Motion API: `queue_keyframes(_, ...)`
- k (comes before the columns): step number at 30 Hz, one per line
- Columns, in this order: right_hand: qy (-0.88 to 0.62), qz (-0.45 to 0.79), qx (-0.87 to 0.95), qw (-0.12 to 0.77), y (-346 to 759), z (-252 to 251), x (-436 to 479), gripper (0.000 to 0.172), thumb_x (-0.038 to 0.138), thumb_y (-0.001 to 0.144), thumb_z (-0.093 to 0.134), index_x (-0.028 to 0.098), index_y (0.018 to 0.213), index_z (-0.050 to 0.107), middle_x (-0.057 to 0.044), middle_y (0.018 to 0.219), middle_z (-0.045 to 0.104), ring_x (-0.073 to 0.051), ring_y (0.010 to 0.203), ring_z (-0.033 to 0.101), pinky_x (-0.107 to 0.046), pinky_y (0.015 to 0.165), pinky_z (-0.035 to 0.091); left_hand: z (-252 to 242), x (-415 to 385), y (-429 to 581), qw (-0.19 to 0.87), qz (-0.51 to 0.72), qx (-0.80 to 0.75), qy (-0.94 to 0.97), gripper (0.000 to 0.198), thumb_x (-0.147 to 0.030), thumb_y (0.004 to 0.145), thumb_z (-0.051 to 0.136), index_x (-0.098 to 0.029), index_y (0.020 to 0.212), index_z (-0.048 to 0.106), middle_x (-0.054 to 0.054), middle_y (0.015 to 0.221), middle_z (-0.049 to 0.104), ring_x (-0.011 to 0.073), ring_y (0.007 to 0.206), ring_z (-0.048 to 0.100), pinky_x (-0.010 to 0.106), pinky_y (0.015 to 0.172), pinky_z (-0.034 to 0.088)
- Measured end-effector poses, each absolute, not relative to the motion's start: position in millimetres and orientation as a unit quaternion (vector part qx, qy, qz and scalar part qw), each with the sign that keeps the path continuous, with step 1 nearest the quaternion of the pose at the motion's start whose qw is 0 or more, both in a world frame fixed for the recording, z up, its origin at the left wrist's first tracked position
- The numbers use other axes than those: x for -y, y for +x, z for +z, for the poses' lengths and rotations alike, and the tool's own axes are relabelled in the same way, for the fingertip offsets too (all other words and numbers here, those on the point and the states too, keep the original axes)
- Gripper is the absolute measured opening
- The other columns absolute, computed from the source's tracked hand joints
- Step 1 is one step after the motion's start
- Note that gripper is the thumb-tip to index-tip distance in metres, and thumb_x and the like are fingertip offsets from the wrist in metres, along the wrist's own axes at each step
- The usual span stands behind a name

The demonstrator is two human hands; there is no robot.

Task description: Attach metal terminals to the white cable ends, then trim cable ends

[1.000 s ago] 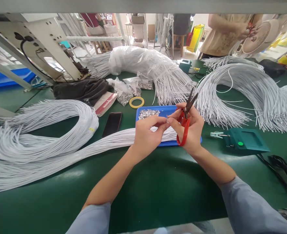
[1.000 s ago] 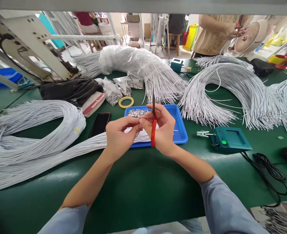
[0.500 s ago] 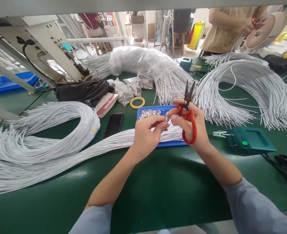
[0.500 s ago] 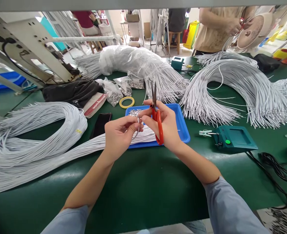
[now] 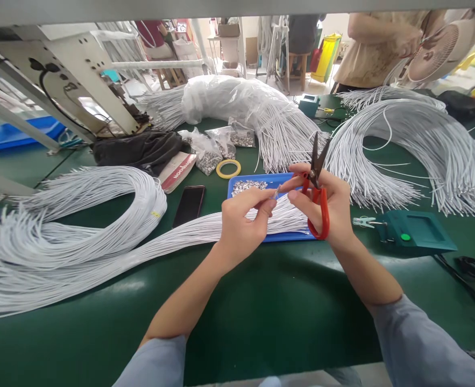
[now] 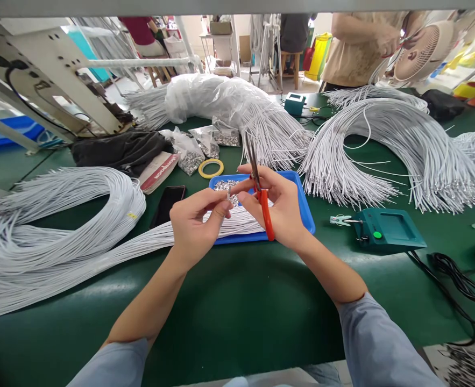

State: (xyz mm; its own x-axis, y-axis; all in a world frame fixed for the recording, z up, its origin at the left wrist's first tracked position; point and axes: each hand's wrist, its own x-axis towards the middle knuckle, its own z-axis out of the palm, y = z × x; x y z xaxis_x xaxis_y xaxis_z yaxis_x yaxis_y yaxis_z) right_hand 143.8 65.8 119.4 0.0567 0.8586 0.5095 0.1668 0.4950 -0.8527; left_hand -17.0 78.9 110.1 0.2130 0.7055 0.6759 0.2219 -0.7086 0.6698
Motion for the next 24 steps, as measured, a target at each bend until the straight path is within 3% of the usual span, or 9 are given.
queue_keyframes(5, -0.427, 0.204, 0.665, 0.578, 150.8, 120.3, -68.7, 0.039, 0.026, 0.078, 0.072, 0.023, 0.117, 0.065, -0.004, 0.099, 0.075, -0.02, 0.088, 0.07, -0.033, 0.07, 0.055, 109.7, -83.1, -22.3, 0.174, 0.583, -0.294, 0.737, 0.007, -0.015, 0.088, 0.063, -0.016, 0.085, 0.07, 0.002, 0.076, 0.071, 0.0102, 0.062, 0.063, 0.022, 0.06, 0.052)
queue_keyframes(11, -0.422, 0.156, 0.749, 0.487, 150.0, 120.5, -69.2, 0.036, 0.018, 0.073, 0.069, 0.021, 0.109, 0.07, -0.002, 0.085, 0.074, -0.017, 0.077, 0.063, -0.028, 0.059, 0.049, 112.6, -83.5, -25.9, 0.114, 0.585, -0.298, 0.746, 0.009, -0.013, 0.089, 0.062, -0.017, 0.083, 0.068, 0.001, 0.076, 0.069, 0.0082, 0.06, 0.058, 0.02, 0.057, 0.049)
queue_keyframes(24, -0.427, 0.134, 0.789, 0.42, 153.9, 122.2, -65.0, 0.04, 0.016, 0.073, 0.065, 0.023, 0.112, 0.07, -0.002, 0.088, 0.073, -0.02, 0.085, 0.062, -0.032, 0.072, 0.054, 115.0, -83.7, -24.7, 0.076, 0.555, -0.274, 0.782, 0.012, -0.012, 0.09, 0.06, -0.017, 0.084, 0.069, 0.003, 0.079, 0.073, 0.0124, 0.075, 0.068, 0.022, 0.067, 0.055)
